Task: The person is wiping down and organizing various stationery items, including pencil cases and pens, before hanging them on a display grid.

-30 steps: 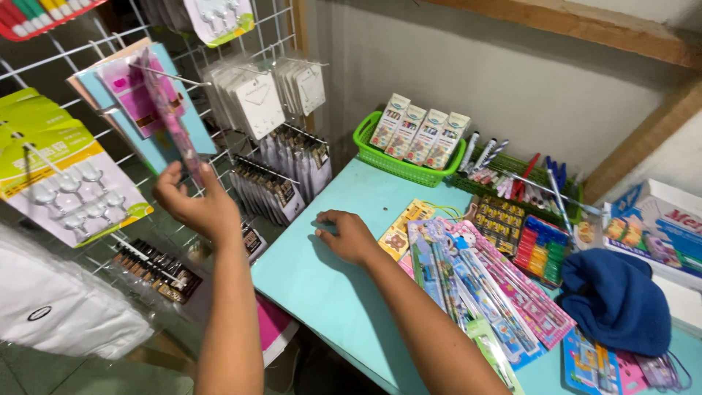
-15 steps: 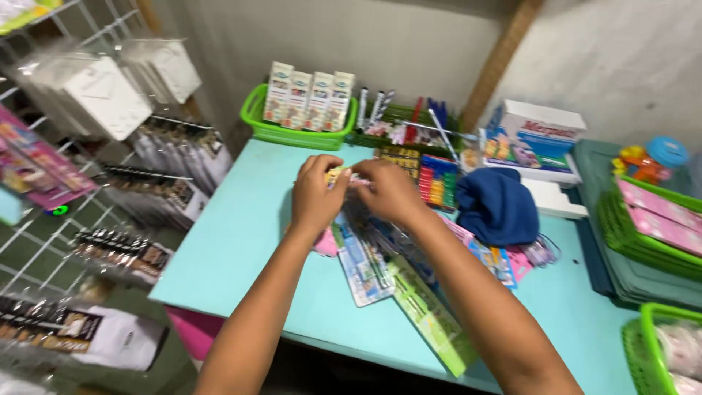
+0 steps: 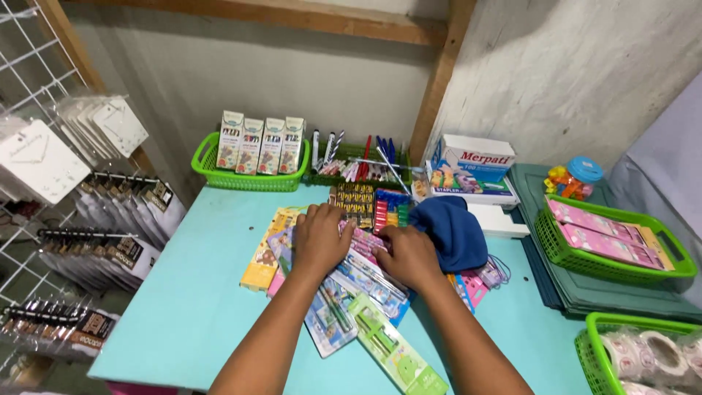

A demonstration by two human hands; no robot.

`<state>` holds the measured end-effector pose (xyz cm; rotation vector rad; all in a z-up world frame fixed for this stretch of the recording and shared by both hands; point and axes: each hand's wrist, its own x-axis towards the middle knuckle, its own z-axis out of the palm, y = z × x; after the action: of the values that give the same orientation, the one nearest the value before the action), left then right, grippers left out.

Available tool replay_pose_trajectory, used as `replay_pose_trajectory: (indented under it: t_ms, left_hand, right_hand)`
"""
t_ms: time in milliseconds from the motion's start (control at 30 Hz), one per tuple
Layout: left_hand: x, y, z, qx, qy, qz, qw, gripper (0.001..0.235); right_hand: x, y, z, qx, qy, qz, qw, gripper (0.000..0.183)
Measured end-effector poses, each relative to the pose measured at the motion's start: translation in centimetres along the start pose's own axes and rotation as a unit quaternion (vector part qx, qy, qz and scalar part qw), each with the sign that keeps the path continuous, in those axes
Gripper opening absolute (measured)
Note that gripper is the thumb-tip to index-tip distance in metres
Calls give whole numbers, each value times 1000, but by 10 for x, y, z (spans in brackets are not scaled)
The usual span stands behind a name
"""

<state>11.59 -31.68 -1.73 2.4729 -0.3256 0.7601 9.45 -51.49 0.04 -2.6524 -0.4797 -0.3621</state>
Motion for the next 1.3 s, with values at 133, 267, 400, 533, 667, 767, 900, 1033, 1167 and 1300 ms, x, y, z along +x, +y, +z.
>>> replay_pose_trajectory:
  t_ms: [133,267,400,533,667,767,900,1033,1167,1300]
  left_hand:
    - [4,2,-7,14,-1,5,1000,30]
    - [7,5,-9,17,21,3,1000,40]
    - [2,24,-14,-30,80,11,996,76]
    - [-7,35,6,-129,58,-47,989,95]
    - [-14,34,41,-449,-5,-118,886,47]
    - [-14,22,62,-563,-4,-119,818,22]
    - [-8,9,61,-606,41,-114,786,14]
    - [-4,-7,56,-582,81,-113,801,13]
    - [0,-5,41,-559,125,-121,811,17]
    - [2,2,28,-498,144,-102,849,22]
  right_hand:
    - [-1,11,13,9,23,-17,1000,35]
    - [-1,4,3,56,76,16,995,34]
    - [-4,0,-1,101,143,50,983,32]
    - [-2,8,21,233,210,68,947,26]
    - [1,15,34,456,175,106,866,26]
    - [0,20,29,427,184,64,883,29]
    - [-5,21,-11,76,294,6,953,41]
    - [-6,48,-13,-156,322,30,933,67]
    - [-6,70,-11,-159,213,149,953,61]
    - [-6,74,-22,-53,284,142,947,34]
